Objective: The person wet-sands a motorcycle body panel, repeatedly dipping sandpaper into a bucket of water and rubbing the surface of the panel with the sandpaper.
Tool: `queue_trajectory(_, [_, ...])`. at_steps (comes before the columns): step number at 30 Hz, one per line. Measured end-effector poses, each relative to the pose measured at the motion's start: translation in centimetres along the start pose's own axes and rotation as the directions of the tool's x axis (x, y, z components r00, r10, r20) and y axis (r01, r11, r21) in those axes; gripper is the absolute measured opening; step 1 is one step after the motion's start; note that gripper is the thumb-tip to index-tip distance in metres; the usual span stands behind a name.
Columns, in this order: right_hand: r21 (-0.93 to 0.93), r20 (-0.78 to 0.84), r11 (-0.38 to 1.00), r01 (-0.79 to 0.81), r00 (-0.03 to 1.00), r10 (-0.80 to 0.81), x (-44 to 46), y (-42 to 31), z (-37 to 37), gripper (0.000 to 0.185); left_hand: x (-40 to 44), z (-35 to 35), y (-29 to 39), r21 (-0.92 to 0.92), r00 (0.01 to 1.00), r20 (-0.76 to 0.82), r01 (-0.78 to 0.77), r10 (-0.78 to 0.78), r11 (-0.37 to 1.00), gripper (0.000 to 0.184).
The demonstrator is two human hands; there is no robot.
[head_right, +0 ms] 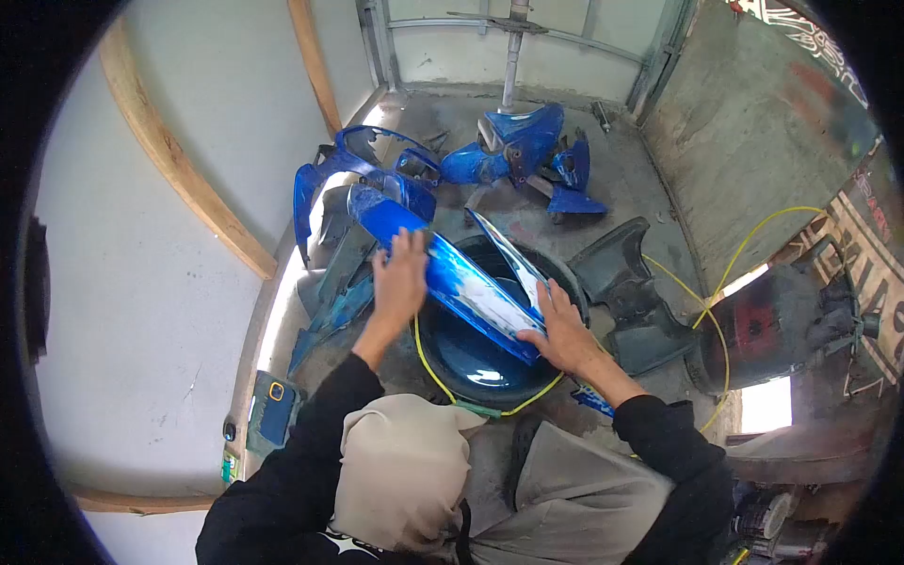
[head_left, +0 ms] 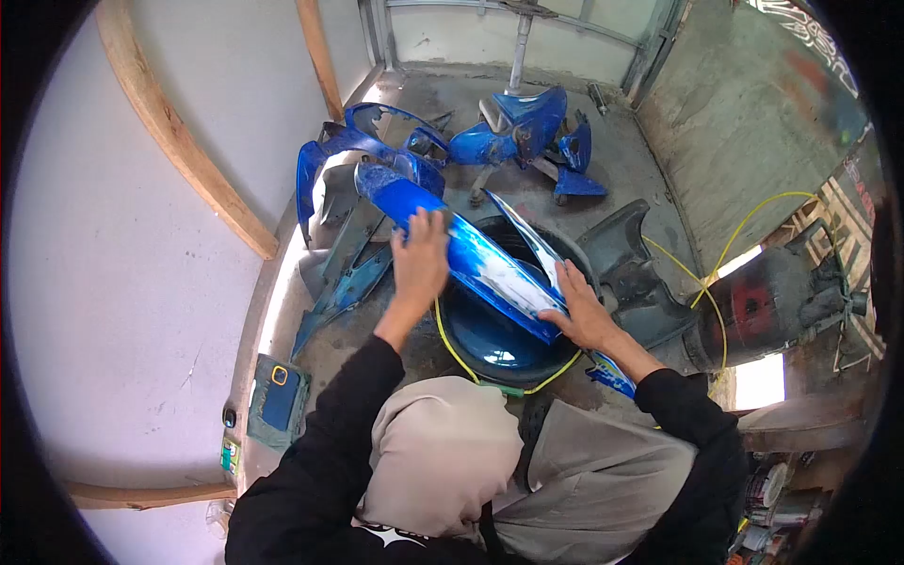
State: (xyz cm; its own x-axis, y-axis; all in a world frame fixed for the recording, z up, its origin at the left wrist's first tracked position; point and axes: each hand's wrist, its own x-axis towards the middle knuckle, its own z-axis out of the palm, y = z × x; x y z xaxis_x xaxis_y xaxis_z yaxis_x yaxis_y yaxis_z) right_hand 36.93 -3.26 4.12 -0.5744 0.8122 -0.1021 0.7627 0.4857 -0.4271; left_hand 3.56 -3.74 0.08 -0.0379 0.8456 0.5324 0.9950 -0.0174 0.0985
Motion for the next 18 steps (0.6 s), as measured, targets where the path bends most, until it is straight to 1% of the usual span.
queue_trajectory(1, [0.002,0.006,1.0,0.0,1.0,0.0,0.0,0.0,0.2,0.103,-1.6,-0.6,1.7,0.018,0.996,-0.014,-0.088,0.088,0.996,0.047])
queue_trajectory(3, [-0.03,-0.008,0.999,0.015,1.0,-0.015,0.1,0.2,0.2,0.102,-3.6,-0.9,3.4,-0.116,0.994,-0.015,-0.111,0.11,0.987,0.049])
queue_trajectory(4, [-0.03,-0.001,1.0,0.01,1.0,-0.01,-0.1,0.2,0.3,0.102,-3.5,-0.6,2.9,-0.099,0.995,0.002,-0.102,0.103,0.99,0.05])
queue_trajectory(5, [-0.025,0.002,1.0,0.006,1.0,-0.006,-0.1,0.0,0.3,0.102,-2.8,-0.8,2.2,-0.122,0.997,-0.029,-0.068,0.064,0.99,0.05])
queue_trajectory(7, [-0.026,-0.008,1.0,0.004,1.0,-0.004,0.0,-0.1,-0.1,0.101,-1.0,1.5,-0.9,0.011,0.994,-0.112,-0.004,0.005,1.0,0.049])
queue_trajectory(9, [0.01,0.011,1.0,-0.003,1.0,0.003,-0.1,-0.3,-0.3,0.1,2.0,2.2,-4.5,-0.058,0.974,0.004,0.225,-0.225,0.973,0.048])
queue_trajectory(10, [0.013,0.005,1.0,0.0,1.0,0.0,-0.1,-0.2,-0.2,0.1,2.8,3.1,-5.8,-0.08,0.953,-0.032,0.297,-0.3,0.952,0.047])
queue_trajectory(11, [0.001,0.003,1.0,0.0,1.0,0.0,-0.1,-0.1,-0.1,0.1,3.0,3.1,-5.8,-0.075,0.954,-0.037,0.294,-0.298,0.953,0.047])
queue_trajectory(13, [-0.007,0.0,1.0,0.003,1.0,-0.003,0.1,0.2,0.2,0.1,2.7,3.7,-5.1,-0.059,0.976,-0.092,0.195,-0.2,0.979,0.048])
queue_trajectory(15, [-0.004,-0.021,1.0,0.021,1.0,-0.021,0.0,0.3,0.4,0.1,0.2,0.6,-0.8,0.058,0.999,-0.034,-0.009,0.011,0.998,0.05])
queue_trajectory(16, [-0.004,-0.016,1.0,0.022,1.0,-0.022,0.0,0.3,0.7,0.1,-1.6,0.1,1.1,0.04,0.994,-0.042,-0.103,0.104,0.994,0.05])
queue_trajectory(17, [-0.015,-0.038,0.999,0.037,0.999,-0.038,0.0,0.4,0.8,0.1,-2.8,-0.8,2.5,-0.077,0.991,-0.036,-0.134,0.132,0.988,0.051])
queue_trajectory(18, [-0.027,-0.063,0.998,0.05,0.997,-0.052,0.0,0.5,0.7,0.1,-3.2,-0.8,2.7,-0.095,0.991,-0.026,-0.13,0.128,0.987,0.051])
